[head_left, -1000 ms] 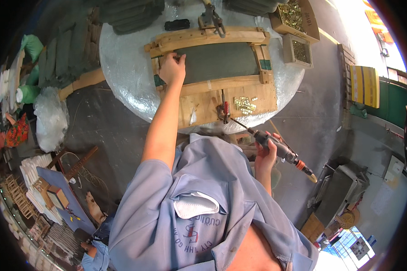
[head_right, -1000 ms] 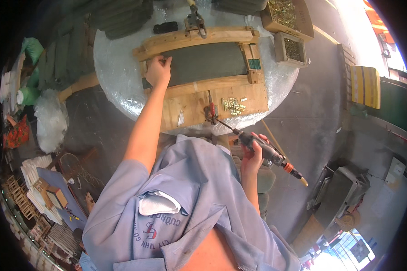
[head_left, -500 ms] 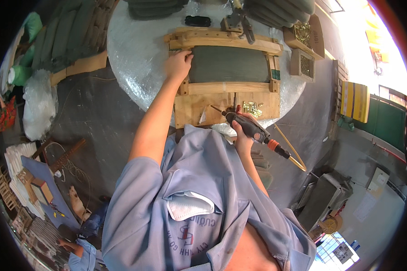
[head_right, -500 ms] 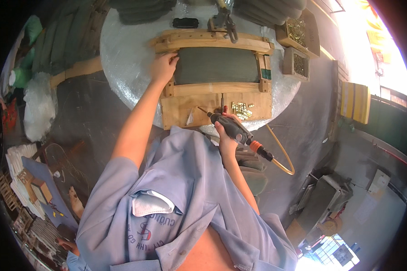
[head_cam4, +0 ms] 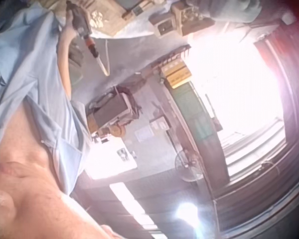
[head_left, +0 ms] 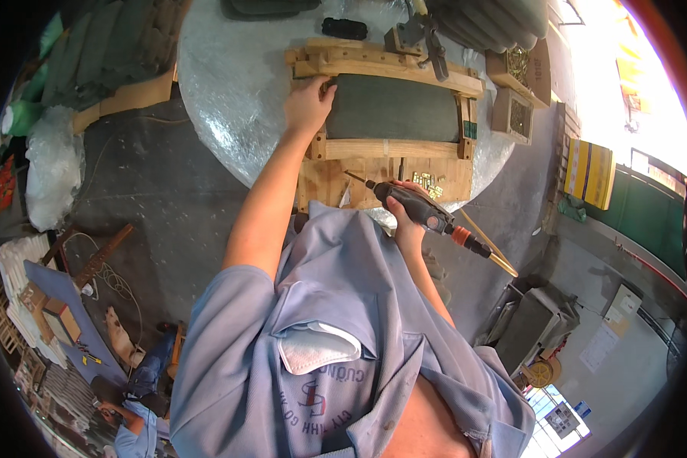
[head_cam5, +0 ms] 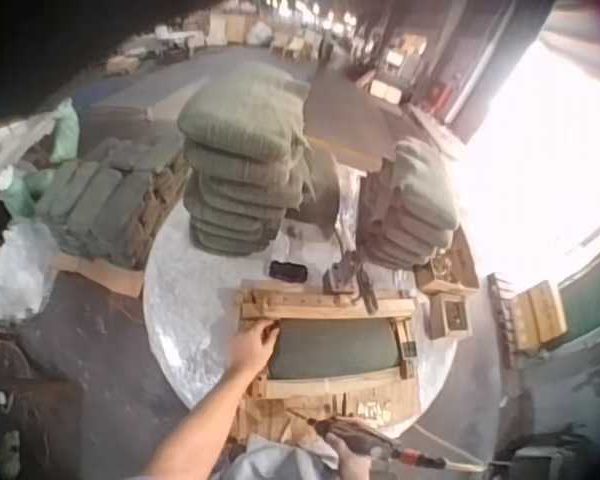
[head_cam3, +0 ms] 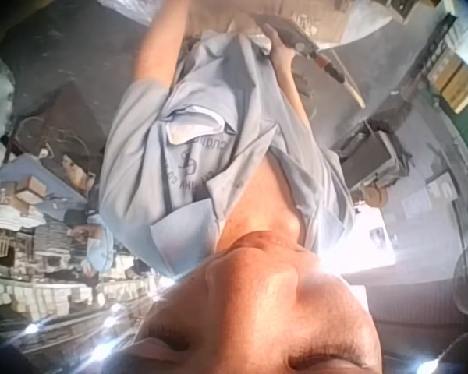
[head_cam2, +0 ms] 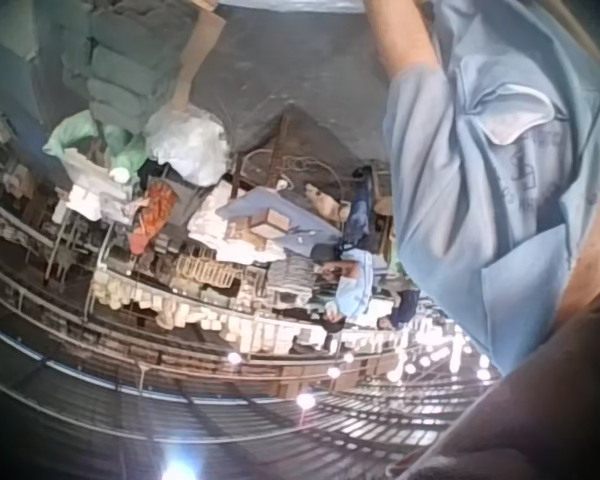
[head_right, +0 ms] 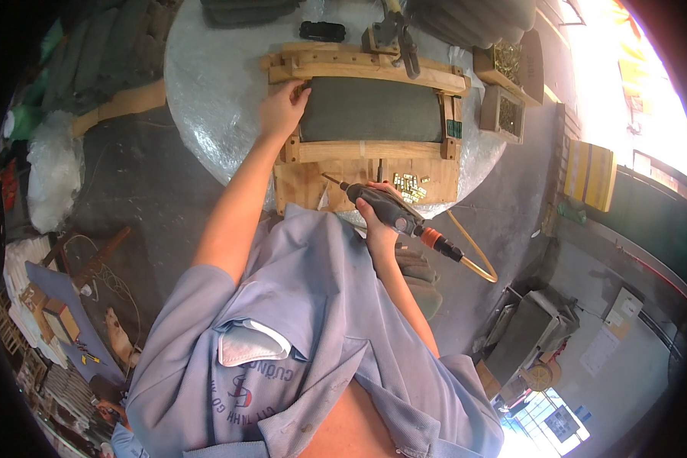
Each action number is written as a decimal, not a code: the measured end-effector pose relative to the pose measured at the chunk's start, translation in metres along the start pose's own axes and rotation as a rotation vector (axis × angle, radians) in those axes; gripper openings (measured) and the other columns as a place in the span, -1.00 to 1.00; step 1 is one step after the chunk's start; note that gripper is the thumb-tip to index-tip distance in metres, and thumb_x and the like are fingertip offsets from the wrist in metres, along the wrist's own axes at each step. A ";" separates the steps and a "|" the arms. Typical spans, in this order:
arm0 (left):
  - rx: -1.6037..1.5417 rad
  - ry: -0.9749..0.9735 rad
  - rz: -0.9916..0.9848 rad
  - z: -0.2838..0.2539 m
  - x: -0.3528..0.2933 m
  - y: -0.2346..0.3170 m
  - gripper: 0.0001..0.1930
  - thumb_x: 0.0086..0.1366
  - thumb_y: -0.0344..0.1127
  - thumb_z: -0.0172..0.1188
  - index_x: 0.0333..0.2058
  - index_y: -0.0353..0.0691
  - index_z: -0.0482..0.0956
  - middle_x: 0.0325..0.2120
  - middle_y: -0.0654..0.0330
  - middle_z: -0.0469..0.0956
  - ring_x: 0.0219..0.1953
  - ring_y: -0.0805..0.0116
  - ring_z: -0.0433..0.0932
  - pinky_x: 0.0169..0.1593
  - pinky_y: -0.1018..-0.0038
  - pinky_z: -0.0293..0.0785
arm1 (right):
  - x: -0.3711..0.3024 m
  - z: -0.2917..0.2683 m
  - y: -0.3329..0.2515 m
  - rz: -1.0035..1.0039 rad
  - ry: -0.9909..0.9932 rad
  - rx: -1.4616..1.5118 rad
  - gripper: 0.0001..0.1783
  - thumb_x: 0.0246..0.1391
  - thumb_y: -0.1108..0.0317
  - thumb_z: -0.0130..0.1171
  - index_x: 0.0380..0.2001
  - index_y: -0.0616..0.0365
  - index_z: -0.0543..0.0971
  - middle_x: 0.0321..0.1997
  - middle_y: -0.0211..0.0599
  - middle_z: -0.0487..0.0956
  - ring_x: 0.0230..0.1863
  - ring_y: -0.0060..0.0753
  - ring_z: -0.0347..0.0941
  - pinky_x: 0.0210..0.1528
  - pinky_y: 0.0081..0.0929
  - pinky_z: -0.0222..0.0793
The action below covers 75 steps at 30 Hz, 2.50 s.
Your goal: The person places a green cushion into a wooden frame, secures it with a clamp, and uses a pneumatic drill to fasten staples around the edges. They repeat this process for multiple cushions, removing and replacing them as needed.
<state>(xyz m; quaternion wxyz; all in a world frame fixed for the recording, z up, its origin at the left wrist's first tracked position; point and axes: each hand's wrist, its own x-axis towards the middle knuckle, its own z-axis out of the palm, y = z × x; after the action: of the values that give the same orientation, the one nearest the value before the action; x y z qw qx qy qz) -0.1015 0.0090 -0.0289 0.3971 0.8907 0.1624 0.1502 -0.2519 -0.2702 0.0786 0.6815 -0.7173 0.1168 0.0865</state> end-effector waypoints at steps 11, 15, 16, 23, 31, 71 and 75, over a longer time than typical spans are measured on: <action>0.193 -0.217 0.137 -0.015 0.014 -0.009 -0.76 0.52 -0.22 0.19 -0.04 -0.15 0.78 -0.11 -0.01 0.75 -0.06 -0.08 0.75 0.02 0.04 0.69 | -0.020 -0.013 -0.012 -0.002 0.083 -0.077 -0.58 0.12 0.54 0.47 0.05 0.20 0.62 0.12 -0.27 0.62 0.14 -0.37 0.56 0.31 -0.35 0.44; 0.421 -0.354 0.080 -0.020 0.018 0.006 -0.76 0.53 -0.19 0.20 -0.02 -0.08 0.80 -0.09 0.03 0.76 -0.04 -0.04 0.76 0.02 0.05 0.69 | -0.022 -0.018 -0.008 -0.091 0.073 -0.226 -0.57 0.13 0.53 0.47 0.07 0.19 0.61 0.09 -0.27 0.64 0.10 -0.37 0.58 0.28 -0.36 0.46; 0.426 -0.359 0.065 -0.022 0.019 0.007 -0.76 0.53 -0.18 0.20 -0.02 -0.06 0.80 -0.09 0.05 0.76 -0.03 -0.03 0.76 0.01 0.05 0.69 | -0.022 -0.018 -0.009 -0.081 0.070 -0.227 -0.57 0.13 0.53 0.47 0.07 0.18 0.61 0.08 -0.27 0.64 0.10 -0.37 0.58 0.28 -0.36 0.47; 0.257 -0.198 0.119 -0.031 0.013 0.004 -0.66 0.49 -0.11 0.28 0.09 -0.16 0.72 -0.07 0.02 0.74 -0.06 -0.01 0.74 0.01 0.12 0.65 | -0.027 -0.020 -0.009 -0.061 0.020 -0.157 -0.54 0.12 0.50 0.50 0.09 0.15 0.61 0.08 -0.28 0.67 0.10 -0.37 0.60 0.28 -0.35 0.48; 0.257 -0.024 0.085 -0.022 -0.015 -0.007 -0.69 0.47 -0.10 0.30 0.06 -0.12 0.68 -0.03 0.16 0.68 -0.06 -0.02 0.72 0.01 0.09 0.66 | -0.028 -0.019 -0.011 -0.148 -0.119 -0.296 -0.51 0.12 0.42 0.52 0.11 0.17 0.60 0.09 -0.25 0.66 0.10 -0.33 0.60 0.24 -0.33 0.49; -0.693 -0.928 -0.679 -0.021 -0.157 0.036 -0.42 0.56 0.26 0.21 -0.44 -0.15 0.63 -0.69 0.42 0.41 -0.64 0.54 0.42 -0.50 0.48 0.36 | -0.051 -0.044 -0.044 -0.075 -0.162 -0.008 -0.41 0.06 0.39 0.47 0.17 0.15 0.50 0.24 -0.06 0.63 0.26 -0.22 0.52 0.38 -0.19 0.40; -0.452 -0.689 -0.327 -0.001 -0.170 0.006 -0.36 0.55 0.19 0.27 -0.63 -0.15 0.47 -0.73 0.44 0.30 -0.66 0.56 0.21 -0.55 0.39 0.12 | -0.053 -0.045 -0.045 -0.115 -0.190 -0.043 -0.39 0.08 0.37 0.48 0.19 0.15 0.50 0.25 -0.07 0.63 0.18 -0.27 0.56 0.31 -0.24 0.46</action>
<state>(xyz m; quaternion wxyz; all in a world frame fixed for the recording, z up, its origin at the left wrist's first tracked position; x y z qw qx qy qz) -0.2545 -0.0635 -0.0476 0.6313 0.7422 0.1226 -0.1887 -0.2915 -0.3110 0.1389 0.6777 -0.7259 0.0084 0.1176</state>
